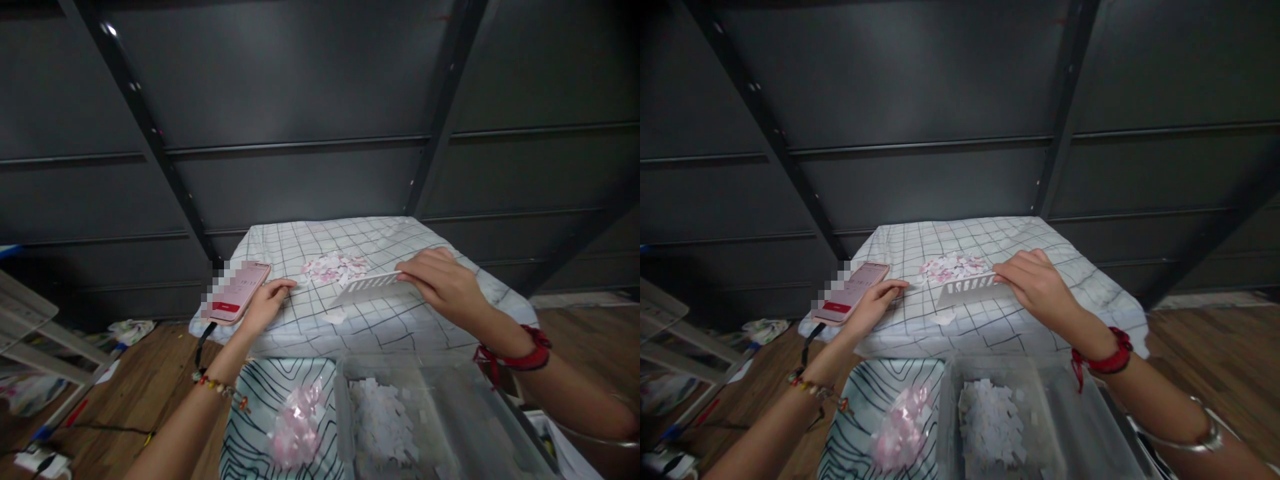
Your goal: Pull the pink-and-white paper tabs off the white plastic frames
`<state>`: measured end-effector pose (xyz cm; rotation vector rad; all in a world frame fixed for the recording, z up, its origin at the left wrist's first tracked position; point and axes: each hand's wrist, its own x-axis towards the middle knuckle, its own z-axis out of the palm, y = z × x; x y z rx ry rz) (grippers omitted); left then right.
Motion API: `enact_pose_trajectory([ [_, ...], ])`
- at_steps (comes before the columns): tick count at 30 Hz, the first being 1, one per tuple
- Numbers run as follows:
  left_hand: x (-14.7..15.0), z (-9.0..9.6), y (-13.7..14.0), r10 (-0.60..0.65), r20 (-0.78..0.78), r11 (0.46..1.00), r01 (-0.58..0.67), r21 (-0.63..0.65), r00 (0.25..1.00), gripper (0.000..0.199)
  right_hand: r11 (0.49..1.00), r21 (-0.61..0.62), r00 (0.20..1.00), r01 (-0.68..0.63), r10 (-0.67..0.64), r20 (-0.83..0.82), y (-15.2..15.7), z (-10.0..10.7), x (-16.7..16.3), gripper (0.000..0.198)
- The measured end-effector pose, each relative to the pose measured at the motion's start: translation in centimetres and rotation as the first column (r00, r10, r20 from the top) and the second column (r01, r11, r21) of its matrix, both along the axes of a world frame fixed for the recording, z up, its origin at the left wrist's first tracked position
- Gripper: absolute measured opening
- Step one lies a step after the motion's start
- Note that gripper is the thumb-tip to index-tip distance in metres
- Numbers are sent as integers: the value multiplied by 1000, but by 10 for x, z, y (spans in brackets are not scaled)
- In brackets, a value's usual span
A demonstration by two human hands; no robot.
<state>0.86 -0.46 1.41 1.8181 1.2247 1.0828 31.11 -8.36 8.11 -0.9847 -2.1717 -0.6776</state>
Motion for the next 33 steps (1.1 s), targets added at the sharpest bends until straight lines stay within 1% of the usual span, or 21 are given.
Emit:
enact_pose_trajectory([
  [3,1,3,-1,6,-4,1000,-6,2,1000,22,999,-21,999,-38,38,-2,5,-3,-12,14],
  [6,1,3,-1,8,-19,1000,-7,11,1000,23,995,-61,997,-81,81,-1,14,-7,-14,17],
  [10,0,0,1,2,-37,1000,-1,19,999,24,984,-123,992,-127,126,-16,18,-7,4,18],
  [16,-1,-5,5,-12,-28,999,13,37,1000,24,967,-176,983,-182,184,-3,9,0,34,12],
  [19,-1,-5,4,-19,-33,999,20,39,999,24,973,-159,985,-169,172,1,7,0,37,11],
  [23,0,-2,3,-13,-57,999,15,34,998,25,993,-79,996,-91,91,-3,10,-1,33,13],
  [25,0,-1,2,-8,-65,1000,10,29,998,25,994,-81,997,-69,70,15,11,-2,30,15],
  [29,0,-1,2,-12,-78,999,15,39,997,24,986,-129,994,-103,107,24,8,-4,28,16],
  [33,-1,-4,4,-5,-119,996,16,85,993,25,982,-122,990,-141,143,5,2,-3,33,12],
])
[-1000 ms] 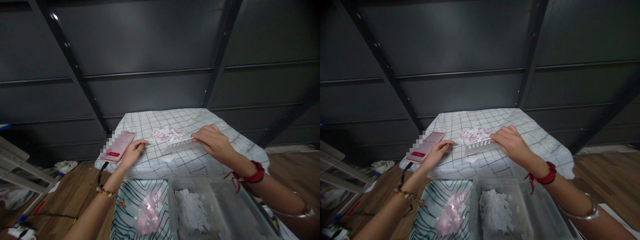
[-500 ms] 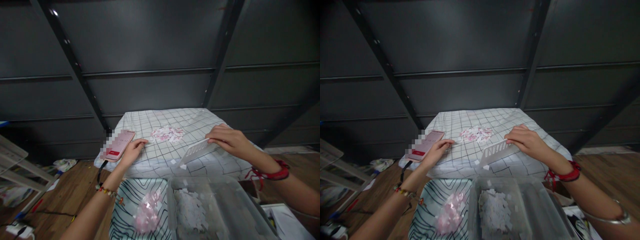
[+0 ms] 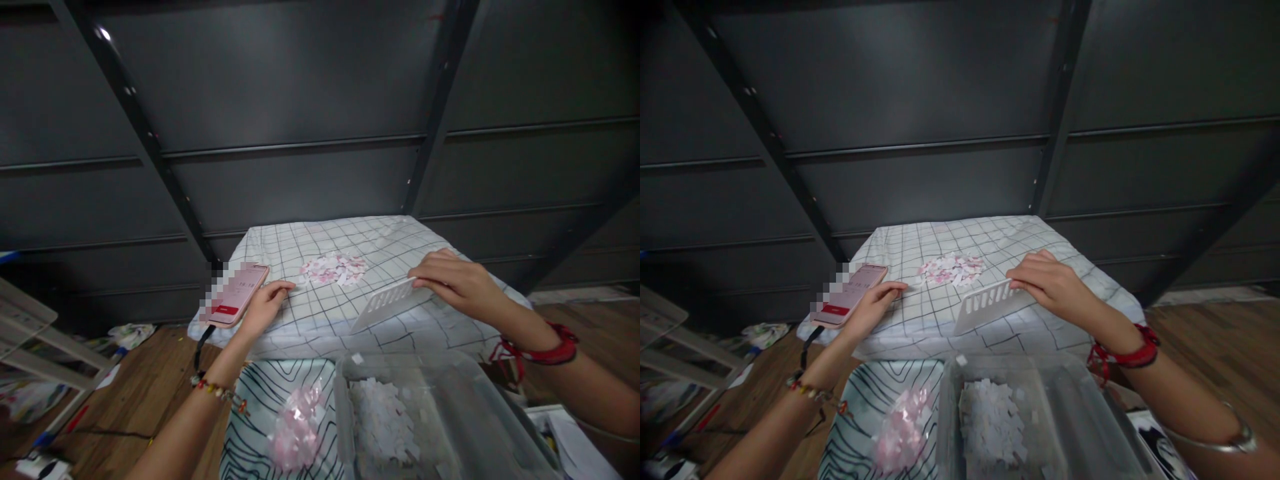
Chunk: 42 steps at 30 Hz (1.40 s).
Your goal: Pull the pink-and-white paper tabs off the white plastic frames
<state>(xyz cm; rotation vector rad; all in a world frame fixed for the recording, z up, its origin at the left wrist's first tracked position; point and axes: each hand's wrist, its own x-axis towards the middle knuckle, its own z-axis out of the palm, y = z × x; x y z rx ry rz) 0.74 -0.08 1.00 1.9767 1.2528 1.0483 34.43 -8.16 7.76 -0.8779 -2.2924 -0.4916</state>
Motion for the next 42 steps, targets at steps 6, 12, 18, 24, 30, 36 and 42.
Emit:
enact_pose_trajectory([
  [6,6,-1,-5,-61,-216,977,102,185,975,26,974,126,980,189,-181,-78,8,-1,3,14],
  [12,14,-4,-11,-65,-416,945,190,265,907,26,878,248,897,410,-339,-283,48,-9,-2,20],
  [18,18,10,-12,-76,-559,941,245,234,826,28,831,152,795,535,-434,-423,88,-18,-9,27],
  [24,25,40,23,-146,-604,943,295,156,783,21,838,95,712,538,-391,-583,130,-30,-18,23],
  [30,29,28,78,175,-386,921,-12,389,906,27,839,111,693,532,-357,-626,150,-50,-22,22],
  [36,30,-7,88,237,-406,932,-88,352,883,31,857,127,724,499,-332,-605,144,-57,-16,20],
  [42,30,-12,80,244,-453,938,-90,334,858,32,869,127,748,479,-328,-576,139,-60,-15,21],
])
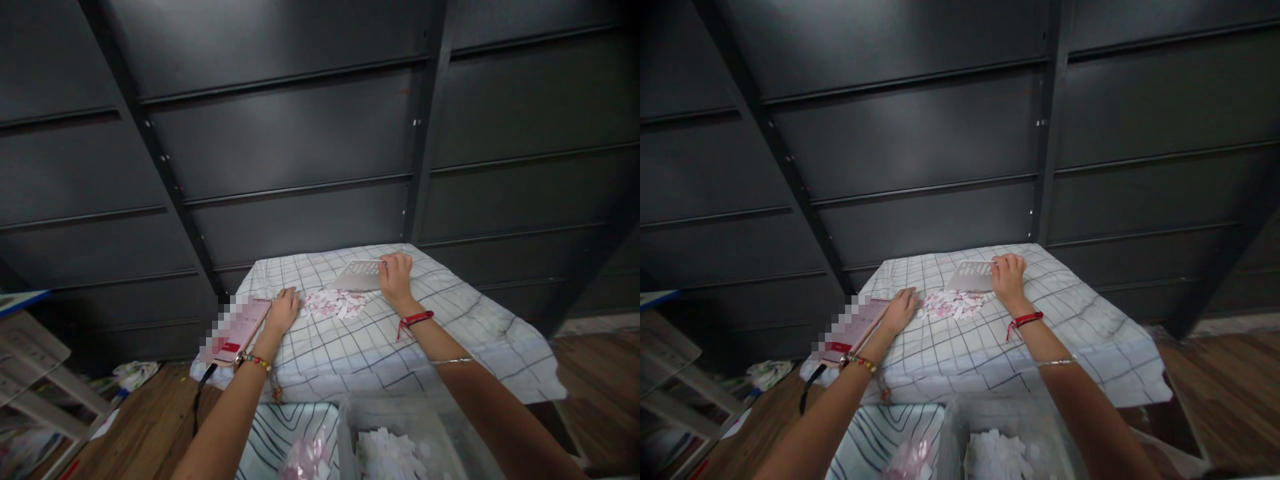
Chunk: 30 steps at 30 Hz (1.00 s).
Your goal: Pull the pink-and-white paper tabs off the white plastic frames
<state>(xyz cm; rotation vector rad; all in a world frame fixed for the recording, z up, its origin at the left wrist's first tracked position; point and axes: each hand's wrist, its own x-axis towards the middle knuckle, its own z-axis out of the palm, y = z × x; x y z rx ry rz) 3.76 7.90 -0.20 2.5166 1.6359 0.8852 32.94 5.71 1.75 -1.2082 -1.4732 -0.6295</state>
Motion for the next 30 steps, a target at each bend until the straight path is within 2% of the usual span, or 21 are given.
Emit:
enact_pose_trajectory([
  [13,-1,2,1,33,-18,999,-33,-11,999,28,1000,-8,993,-26,27,111,-12,2,-4,22],
  [19,-1,1,2,36,-36,999,-36,-10,999,28,996,85,989,-4,-9,147,-15,8,2,21],
  [23,-1,1,2,44,-46,999,-45,-5,998,28,995,28,980,-97,91,176,-17,12,4,21],
  [26,-1,0,2,50,-55,999,-50,-5,997,27,988,8,977,-153,150,153,-18,14,6,21],
  [30,0,1,2,58,-66,998,-59,-9,996,27,992,23,990,-121,119,77,-19,15,9,22],
])
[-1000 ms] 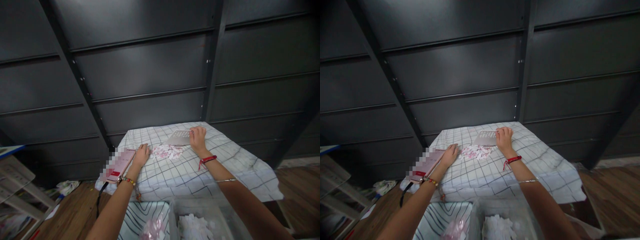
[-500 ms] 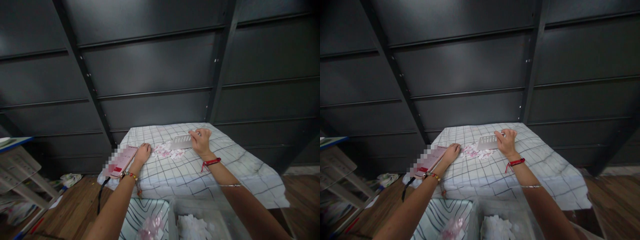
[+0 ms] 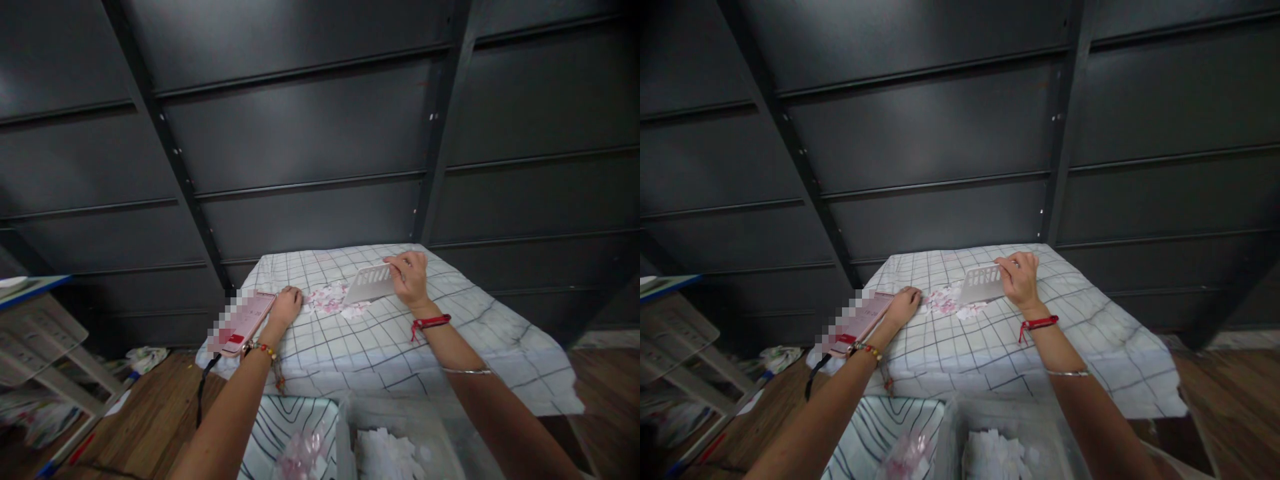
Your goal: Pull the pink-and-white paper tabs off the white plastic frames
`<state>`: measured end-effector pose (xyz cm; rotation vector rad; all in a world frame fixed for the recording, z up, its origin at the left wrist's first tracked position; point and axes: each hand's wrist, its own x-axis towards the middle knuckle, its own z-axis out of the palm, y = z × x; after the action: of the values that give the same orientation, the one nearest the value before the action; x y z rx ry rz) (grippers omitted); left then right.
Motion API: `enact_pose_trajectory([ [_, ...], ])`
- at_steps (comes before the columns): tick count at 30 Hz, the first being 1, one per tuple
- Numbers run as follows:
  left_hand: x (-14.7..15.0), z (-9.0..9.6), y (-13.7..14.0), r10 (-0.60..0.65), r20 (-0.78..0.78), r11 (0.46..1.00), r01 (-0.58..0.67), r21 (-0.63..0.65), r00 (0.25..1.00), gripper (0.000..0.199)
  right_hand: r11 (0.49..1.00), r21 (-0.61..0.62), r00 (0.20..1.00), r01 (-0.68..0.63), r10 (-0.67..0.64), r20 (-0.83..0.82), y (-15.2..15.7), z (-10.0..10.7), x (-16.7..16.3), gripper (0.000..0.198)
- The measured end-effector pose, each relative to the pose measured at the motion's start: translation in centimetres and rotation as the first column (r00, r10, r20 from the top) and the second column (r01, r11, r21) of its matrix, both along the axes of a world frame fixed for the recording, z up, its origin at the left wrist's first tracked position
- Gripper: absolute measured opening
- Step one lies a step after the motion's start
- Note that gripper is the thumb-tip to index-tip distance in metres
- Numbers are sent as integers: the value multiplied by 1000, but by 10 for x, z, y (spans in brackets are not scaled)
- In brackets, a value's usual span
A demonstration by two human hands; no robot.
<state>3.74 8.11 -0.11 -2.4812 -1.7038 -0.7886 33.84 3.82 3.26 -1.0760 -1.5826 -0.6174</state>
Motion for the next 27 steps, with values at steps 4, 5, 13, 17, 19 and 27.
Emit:
enact_pose_trajectory([
  [4,1,1,0,10,-12,1000,-10,-4,1000,27,999,-29,999,-20,19,-34,0,0,2,23],
  [5,1,1,0,13,-15,1000,-13,-4,1000,27,999,-37,999,-29,28,-36,1,0,2,24],
  [13,1,3,0,-9,-28,1000,9,9,1000,27,991,-123,992,-60,72,99,-13,24,-1,21],
  [17,1,3,-2,-18,-23,1000,18,3,1000,27,995,-95,955,-1,29,294,-39,41,4,18],
  [19,1,3,-2,-17,-17,1000,17,-4,1000,27,998,-49,928,32,-11,373,-50,41,6,16],
  [27,1,4,-6,0,-3,1000,0,-27,1000,26,999,36,919,25,-37,394,-62,21,-1,9],
])
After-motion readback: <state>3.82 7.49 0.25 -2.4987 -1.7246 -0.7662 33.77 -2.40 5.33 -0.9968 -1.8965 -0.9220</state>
